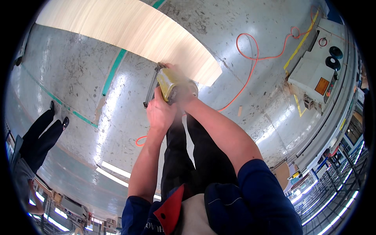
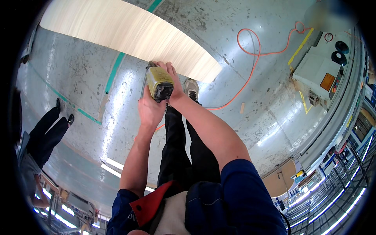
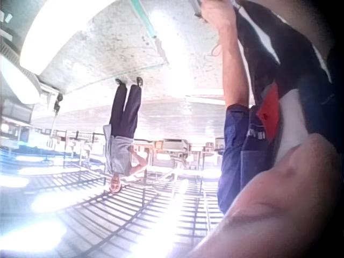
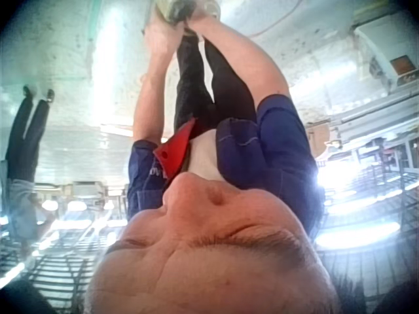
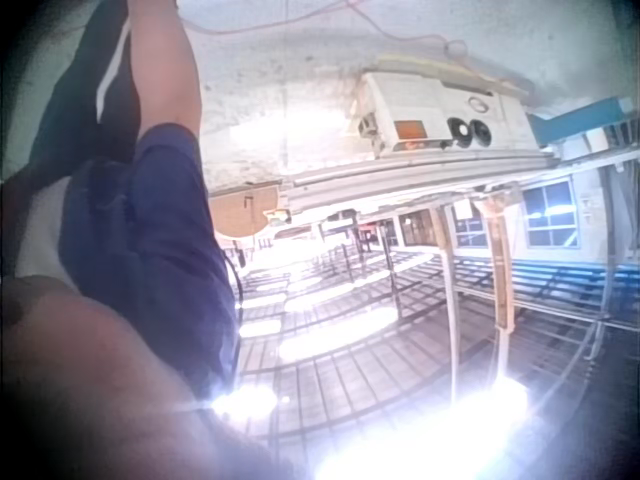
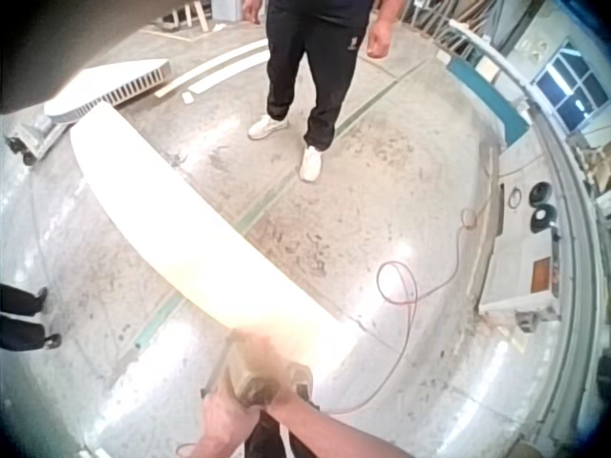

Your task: The person kneels on the floor and uses a pneumatic nail gun to fasten a curved wooden piece to a larger wooden structure. They repeatedly reposition the piece and drive nails along its edge to secure it.

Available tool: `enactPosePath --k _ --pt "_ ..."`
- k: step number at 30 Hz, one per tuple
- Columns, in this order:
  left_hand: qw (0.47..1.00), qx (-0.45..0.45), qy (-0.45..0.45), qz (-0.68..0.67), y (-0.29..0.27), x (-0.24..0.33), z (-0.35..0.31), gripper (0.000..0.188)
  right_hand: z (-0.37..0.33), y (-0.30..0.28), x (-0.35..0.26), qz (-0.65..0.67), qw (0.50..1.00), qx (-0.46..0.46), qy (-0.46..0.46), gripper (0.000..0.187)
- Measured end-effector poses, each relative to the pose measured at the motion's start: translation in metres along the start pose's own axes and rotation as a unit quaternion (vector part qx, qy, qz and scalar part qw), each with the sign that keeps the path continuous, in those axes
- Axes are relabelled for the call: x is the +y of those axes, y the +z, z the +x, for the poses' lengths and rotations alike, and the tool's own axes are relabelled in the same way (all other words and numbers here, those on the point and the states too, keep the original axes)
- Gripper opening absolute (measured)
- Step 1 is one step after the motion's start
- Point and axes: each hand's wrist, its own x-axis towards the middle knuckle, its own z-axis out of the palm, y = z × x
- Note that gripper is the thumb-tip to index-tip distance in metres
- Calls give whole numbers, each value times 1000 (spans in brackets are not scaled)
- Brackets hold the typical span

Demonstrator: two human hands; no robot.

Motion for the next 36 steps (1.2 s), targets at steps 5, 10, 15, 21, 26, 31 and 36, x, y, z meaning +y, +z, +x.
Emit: enactPosePath --k 5,10,15,21,26,31,36 --pt "999 -37 -37 -3 -3 -1 2 52 0 -10 -2 -11 1000 13 -13 60" --pt "1000 11 -16 2 -9 -22 -21 62 5 -17 3 -56 996 21 -61 54" --pt "990 -59 -125 -24 -1 -93 -78 59 8 -28 30 9 998 63 -6 64" --pt "955 -42 -291 -34 31 -197 -179 38 62 -52 42 221 960 -34 166 19" --pt "912 -23 -395 -110 69 -274 -279 32 85 -55 27 110 965 -168 167 25" --pt "836 -58 -516 -178 100 -317 -349 29 85 -42 24 71 974 -138 165 28" --pt "807 -64 -535 -243 112 -322 -374 21 83 -36 36 81 976 -121 164 28"
